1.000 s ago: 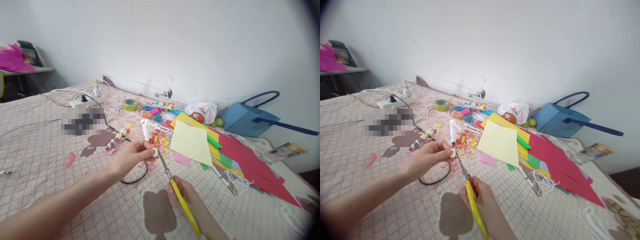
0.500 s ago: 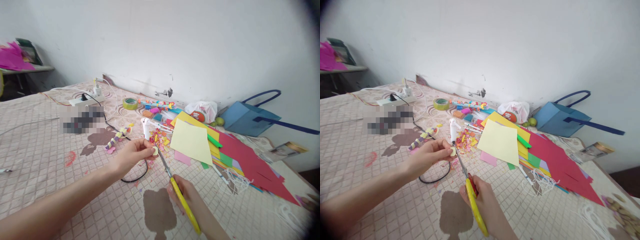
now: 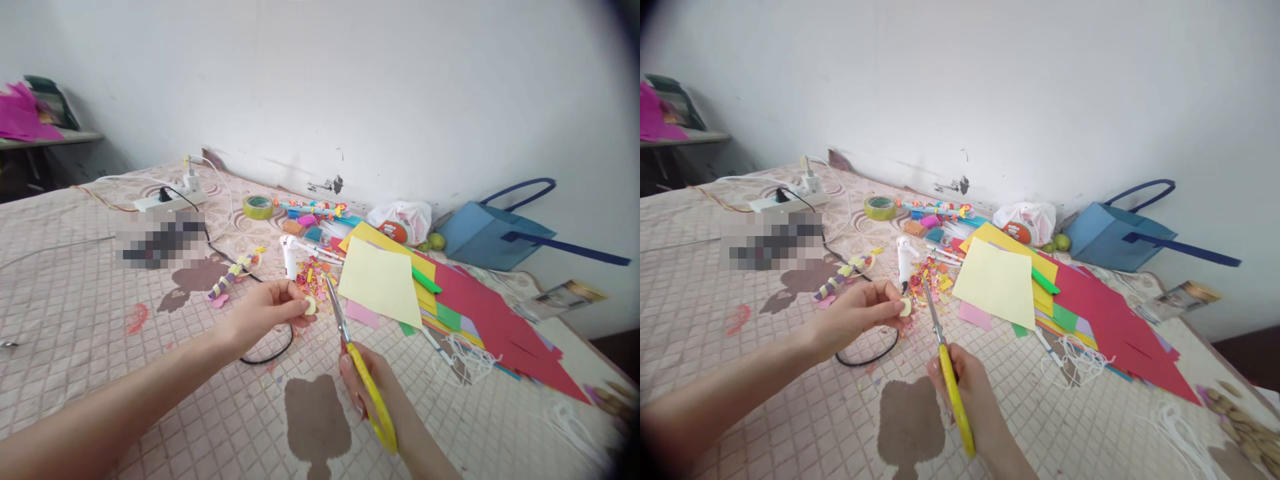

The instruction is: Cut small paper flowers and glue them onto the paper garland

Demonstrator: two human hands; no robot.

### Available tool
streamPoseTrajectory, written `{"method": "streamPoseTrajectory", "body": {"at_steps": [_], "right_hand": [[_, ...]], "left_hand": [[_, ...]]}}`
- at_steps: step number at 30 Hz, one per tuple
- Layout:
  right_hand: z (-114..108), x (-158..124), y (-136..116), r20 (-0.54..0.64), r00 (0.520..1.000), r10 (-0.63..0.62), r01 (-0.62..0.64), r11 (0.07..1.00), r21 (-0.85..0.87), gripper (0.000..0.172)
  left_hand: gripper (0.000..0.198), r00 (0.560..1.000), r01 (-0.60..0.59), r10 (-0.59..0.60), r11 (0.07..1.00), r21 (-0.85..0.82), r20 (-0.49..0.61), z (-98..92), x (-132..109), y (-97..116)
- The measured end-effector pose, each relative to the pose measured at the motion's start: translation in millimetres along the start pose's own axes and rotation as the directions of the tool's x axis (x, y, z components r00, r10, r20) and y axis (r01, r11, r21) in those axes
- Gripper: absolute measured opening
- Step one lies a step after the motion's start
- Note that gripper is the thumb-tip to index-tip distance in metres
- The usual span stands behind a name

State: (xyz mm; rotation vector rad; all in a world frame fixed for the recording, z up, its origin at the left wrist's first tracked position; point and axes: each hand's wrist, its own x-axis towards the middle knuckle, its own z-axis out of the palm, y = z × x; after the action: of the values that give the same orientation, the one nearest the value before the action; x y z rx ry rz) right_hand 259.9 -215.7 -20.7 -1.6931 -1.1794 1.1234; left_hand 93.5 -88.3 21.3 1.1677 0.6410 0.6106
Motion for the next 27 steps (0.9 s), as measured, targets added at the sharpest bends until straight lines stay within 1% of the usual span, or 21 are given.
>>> {"method": "streamPoseTrajectory", "body": {"at_steps": [3,6,9,12,15,18,22,27], "right_hand": [[-3.2,0.7,-3.1,0.003,1.000,-0.009,0.009,0.995,0.097,0.047],[-5.1,1.0,-7.8,-0.026,1.000,-0.008,0.013,0.980,0.199,0.044],[-5.2,1.4,-10.9,-0.057,0.998,-0.021,0.034,0.968,0.248,0.037],[-3.9,1.7,-12.0,-0.069,0.996,-0.050,0.067,0.962,0.266,0.031],[-2.0,1.0,-13.1,-0.050,0.995,-0.086,0.096,0.963,0.251,0.027],[0.8,0.1,-15.0,-0.049,0.994,-0.097,0.105,0.975,0.196,0.024],[5.0,-0.1,-17.0,-0.065,0.995,-0.071,0.080,0.984,0.158,0.022],[6.2,0.4,-18.1,-0.086,0.994,-0.069,0.080,0.988,0.132,0.023]], "left_hand": [[0.021,0.994,0.071,-0.075,0.996,0.057,0.079,2.9,-1.4,-2.5],[0.022,0.976,0.122,-0.143,0.984,0.129,0.165,6.3,-2.5,-7.2],[0.022,0.952,0.138,-0.181,0.974,0.181,0.249,8.7,-3.8,-13.0],[0.021,0.924,0.172,-0.236,0.959,0.225,0.300,10.3,-5.3,-18.1],[0.021,0.902,0.195,-0.282,0.941,0.275,0.326,12.3,-6.8,-21.9],[0.022,0.889,0.210,-0.317,0.924,0.318,0.332,14.9,-7.9,-24.7],[0.022,0.889,0.211,-0.322,0.919,0.333,0.324,16.7,-7.9,-27.8],[0.017,0.903,0.175,-0.280,0.933,0.315,0.327,15.6,-6.5,-29.4]]}}
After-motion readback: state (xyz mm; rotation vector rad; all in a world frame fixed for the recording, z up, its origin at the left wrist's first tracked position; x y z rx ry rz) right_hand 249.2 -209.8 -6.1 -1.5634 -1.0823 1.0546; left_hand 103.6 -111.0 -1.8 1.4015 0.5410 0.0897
